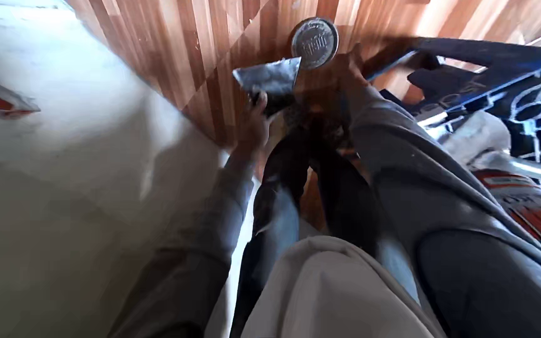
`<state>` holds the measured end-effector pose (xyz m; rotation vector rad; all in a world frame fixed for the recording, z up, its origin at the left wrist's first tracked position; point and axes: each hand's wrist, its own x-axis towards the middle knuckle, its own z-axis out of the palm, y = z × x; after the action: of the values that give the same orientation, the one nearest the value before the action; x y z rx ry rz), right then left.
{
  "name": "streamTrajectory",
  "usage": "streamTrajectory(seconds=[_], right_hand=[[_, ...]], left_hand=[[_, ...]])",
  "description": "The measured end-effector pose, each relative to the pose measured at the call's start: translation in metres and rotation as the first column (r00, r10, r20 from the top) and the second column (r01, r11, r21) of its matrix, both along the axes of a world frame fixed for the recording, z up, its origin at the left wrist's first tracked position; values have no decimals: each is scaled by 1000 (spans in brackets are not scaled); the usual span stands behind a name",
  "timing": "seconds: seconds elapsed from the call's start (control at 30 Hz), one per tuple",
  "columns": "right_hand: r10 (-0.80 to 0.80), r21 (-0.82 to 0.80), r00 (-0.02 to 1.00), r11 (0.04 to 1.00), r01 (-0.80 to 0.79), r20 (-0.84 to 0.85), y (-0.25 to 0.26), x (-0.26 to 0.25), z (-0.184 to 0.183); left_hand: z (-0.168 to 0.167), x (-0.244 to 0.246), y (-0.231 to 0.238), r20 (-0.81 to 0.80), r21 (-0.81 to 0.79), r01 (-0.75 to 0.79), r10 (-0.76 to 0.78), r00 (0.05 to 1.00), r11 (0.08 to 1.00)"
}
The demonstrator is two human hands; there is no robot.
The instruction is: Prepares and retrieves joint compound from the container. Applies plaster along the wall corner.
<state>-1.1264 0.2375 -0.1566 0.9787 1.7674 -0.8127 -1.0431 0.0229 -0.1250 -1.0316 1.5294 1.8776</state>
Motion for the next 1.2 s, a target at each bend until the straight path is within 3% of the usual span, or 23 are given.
streamTrajectory(seconds=[0.07,0.17,0.27,0.4,0.47,0.53,0.57,0.67,0.73,0.77,0.83,0.9,0.97,1.07,1.13,1.2], right_hand=[[157,12,987,988,-156,-39,-2,-5,-37],[-70,69,992,995,78,-103,0,-1,-87],[-72,150,979,983,102,-189,-4,2,-136],[-161,323,950,914,246,-269,-24,0,-176],[-41,342,963,930,135,-267,-31,2,-180],[190,201,965,968,-153,-180,-33,6,-163],[206,165,960,971,-175,-191,-32,9,-160],[-96,56,943,991,120,-318,-17,15,-160],[39,-27,949,998,-50,-314,-4,30,-138],[-3,-60,935,998,-20,-355,-3,41,-131],[-403,-227,829,913,338,-387,-8,55,-112],[-625,-366,710,775,515,-324,-12,63,-63],[-615,-365,700,785,500,-363,-13,68,-7],[-393,-250,775,918,307,-495,-4,75,115],[-248,-157,734,969,192,-632,10,88,200],[-172,-90,685,984,153,-708,28,108,264]], left_hand=[[-73,-26,3,-10,-29,59,-60,998,998],[-146,-51,22,-32,-197,162,-171,985,967],[-176,-72,42,-39,-288,232,-254,966,929],[-222,-85,59,-168,-274,154,-205,964,949],[-239,-86,64,-182,-231,185,-229,956,955],[-237,-83,65,-68,-161,221,-234,970,962],[-232,-82,65,-21,-129,223,-228,973,966],[-200,-99,52,38,-88,255,-253,967,963],[-183,-94,33,88,-62,240,-235,968,969],[-176,-88,22,117,-63,225,-217,969,972],[-147,-81,9,152,-61,194,-183,971,979],[-100,-72,0,163,-18,171,-166,973,985],[-49,-65,-8,156,29,158,-160,975,987],[47,-55,-1,77,172,112,-127,989,979],[108,-50,13,10,304,88,-96,995,949],[164,-38,24,-98,339,138,-111,989,931]])
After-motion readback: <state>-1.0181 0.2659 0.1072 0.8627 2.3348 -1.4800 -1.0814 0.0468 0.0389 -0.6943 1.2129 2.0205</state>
